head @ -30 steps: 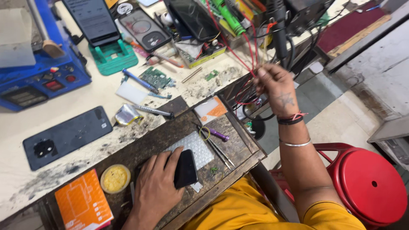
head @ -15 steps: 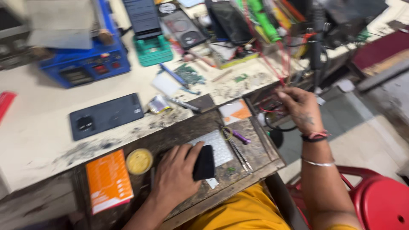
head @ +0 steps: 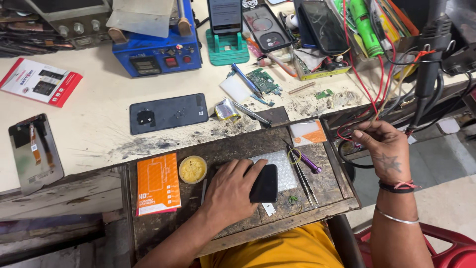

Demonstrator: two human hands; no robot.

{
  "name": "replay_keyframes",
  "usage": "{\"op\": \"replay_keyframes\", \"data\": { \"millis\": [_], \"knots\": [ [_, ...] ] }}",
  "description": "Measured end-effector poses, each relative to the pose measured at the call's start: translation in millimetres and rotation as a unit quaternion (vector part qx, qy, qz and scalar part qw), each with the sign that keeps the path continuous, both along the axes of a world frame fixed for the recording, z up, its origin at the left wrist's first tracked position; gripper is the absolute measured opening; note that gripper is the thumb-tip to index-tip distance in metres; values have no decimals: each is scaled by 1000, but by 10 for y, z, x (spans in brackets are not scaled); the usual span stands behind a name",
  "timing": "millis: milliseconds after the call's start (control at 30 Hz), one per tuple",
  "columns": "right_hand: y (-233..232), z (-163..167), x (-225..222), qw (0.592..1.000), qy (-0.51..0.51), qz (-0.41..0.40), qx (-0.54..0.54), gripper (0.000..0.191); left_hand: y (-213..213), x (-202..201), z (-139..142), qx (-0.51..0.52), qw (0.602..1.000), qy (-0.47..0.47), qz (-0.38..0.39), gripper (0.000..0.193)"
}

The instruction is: The person repairs a smartphone at a cluttered workbench. They open the phone, lift out the battery and set it on the bench, separate the mid-frame from the display assembly, then use a green-handled screwdriver to pry and work on the exposed motherboard placed on bubble wrap.

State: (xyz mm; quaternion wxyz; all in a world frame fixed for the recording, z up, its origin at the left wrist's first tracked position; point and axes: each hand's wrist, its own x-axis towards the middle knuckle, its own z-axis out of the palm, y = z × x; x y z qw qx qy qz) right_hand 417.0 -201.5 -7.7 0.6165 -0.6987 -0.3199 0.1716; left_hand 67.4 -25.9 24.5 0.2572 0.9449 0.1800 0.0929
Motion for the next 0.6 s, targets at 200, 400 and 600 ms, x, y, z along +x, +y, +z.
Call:
{"op": "replay_keyframes", "data": {
  "millis": [200,400,600],
  "knots": [
    [13,-59,-218,994,85,41,52,18,8,-21,-20,13,1000,-10,7,97],
    [105,-109,-771,967,190,145,86,10,20,-19,-6,23,999,-40,25,95],
    [196,-18,-1348,973,163,155,49,9,9,-56,-96,37,994,-102,32,92]
  ]
}}
